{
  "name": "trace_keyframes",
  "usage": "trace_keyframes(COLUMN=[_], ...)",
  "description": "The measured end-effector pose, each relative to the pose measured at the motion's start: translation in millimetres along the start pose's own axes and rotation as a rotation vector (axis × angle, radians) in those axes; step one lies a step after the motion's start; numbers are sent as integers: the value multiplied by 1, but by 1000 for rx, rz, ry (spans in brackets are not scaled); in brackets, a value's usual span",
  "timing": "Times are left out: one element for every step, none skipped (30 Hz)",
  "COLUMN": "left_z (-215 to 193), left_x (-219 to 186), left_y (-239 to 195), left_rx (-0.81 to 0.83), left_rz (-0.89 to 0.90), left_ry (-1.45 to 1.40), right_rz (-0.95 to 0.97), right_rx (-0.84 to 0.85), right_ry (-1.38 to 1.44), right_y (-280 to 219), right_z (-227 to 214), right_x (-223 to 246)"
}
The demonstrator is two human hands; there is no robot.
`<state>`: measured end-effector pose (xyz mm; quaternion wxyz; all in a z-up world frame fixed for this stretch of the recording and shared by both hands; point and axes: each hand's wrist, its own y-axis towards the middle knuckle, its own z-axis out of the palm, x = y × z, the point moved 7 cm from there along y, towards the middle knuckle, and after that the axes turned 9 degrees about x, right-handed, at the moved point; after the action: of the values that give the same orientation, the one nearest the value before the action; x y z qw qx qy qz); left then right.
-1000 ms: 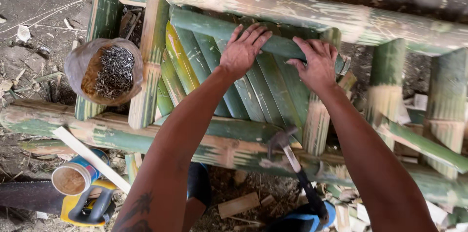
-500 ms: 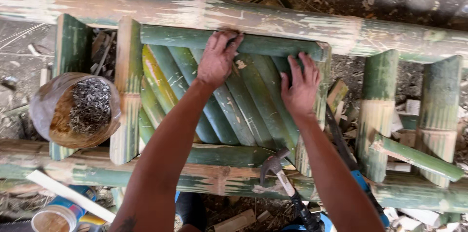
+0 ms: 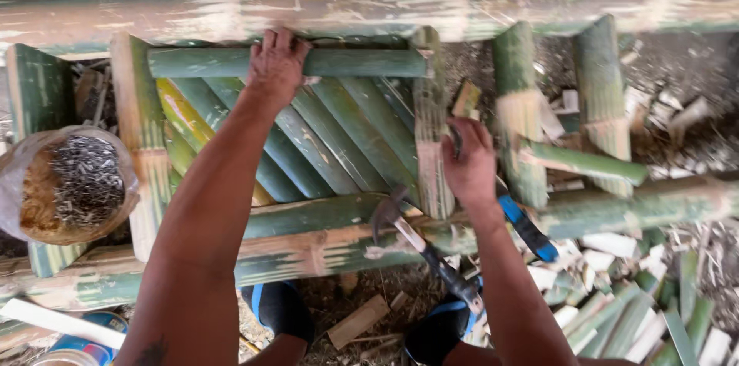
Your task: The person assembles a bamboo structure by splitting bamboo poles into slats using a machete and securing them to a frame with a hammer and nails. The person repeatedly cuts, positions, and fastens bamboo pieces to build the structure.
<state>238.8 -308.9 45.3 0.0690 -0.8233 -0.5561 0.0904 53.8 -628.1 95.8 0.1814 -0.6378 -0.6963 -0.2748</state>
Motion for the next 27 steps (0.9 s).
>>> trace_keyframes(left_z=[-8,-16,-24,-30,-36,-46,-63,-79,-95,-107,-117,-130,-134,-139,-144,-152,-158,-160,-157,-155,-154,-150,-148,-142,-136,-128,-120], left_x=[-15,-33,-52,-69,-88,-108,-131,-147,-161,-173,-184,-192,-198,-203,-204,-205,-204,-203,-198,-195,-192,-191,-189,-190,-190,-189,-189], left_y=[-6,-16,-26,-35,-42,-49,-57,-65,-74,-88,-102,-115,-128,-138,-146,-160,-173,-186,-197,-205,-213,-218,-220,-222,-221,-222,-223], left_rx=[9,21,32,65,100,122,44,-34,-112,-177,-243,-317,-317,-323,-325,-427,-529,-628,-661,-699,-736,-763,-789,-806,-804,-802,-800], left_rz=[41,87,134,140,147,141,148,148,149,171,194,222,216,215,215,293,374,455,407,369,331,314,297,275,254,227,199], left_ry=[63,125,187,72,-43,-151,-265,-373,-482,-612,-742,-867,-1028,-1186,-1345,-1423,-1499,-1577,-1569,-1562,-1555,-1624,-1693,-1767,-1852,-1936,-2020], right_rz=[84,177,249,325,402,376,349,315,382,450,362,269,289,303,317,274,232,193,186,179,171,165,159,160,57,-45,-144], right_rx=[34,70,98,135,174,161,149,137,170,215,292,359,374,380,386,346,305,270,273,268,262,310,356,408,341,273,201], right_ry=[-47,-94,-220,-346,-471,-462,-454,-439,-466,-488,-552,-615,-566,-518,-468,-489,-510,-533,-590,-652,-714,-625,-537,-449,-264,-78,107], right_y=[-23,-47,-67,-90,-114,-130,-148,-162,-180,-199,-209,-216,-224,-227,-227,-229,-230,-234,-238,-238,-239,-238,-234,-236,-233,-233,-235], right_z=[-21,-40,-55,-70,-84,-90,-93,-95,-91,-75,-57,-41,-34,-27,-23,-22,-19,-17,-11,-9,-6,1,10,16,14,9,1], right_x=[-15,-27,-39,-50,-59,-57,-49,-40,-34,-21,0,18,29,37,41,47,51,55,55,55,56,56,58,59,67,75,81])
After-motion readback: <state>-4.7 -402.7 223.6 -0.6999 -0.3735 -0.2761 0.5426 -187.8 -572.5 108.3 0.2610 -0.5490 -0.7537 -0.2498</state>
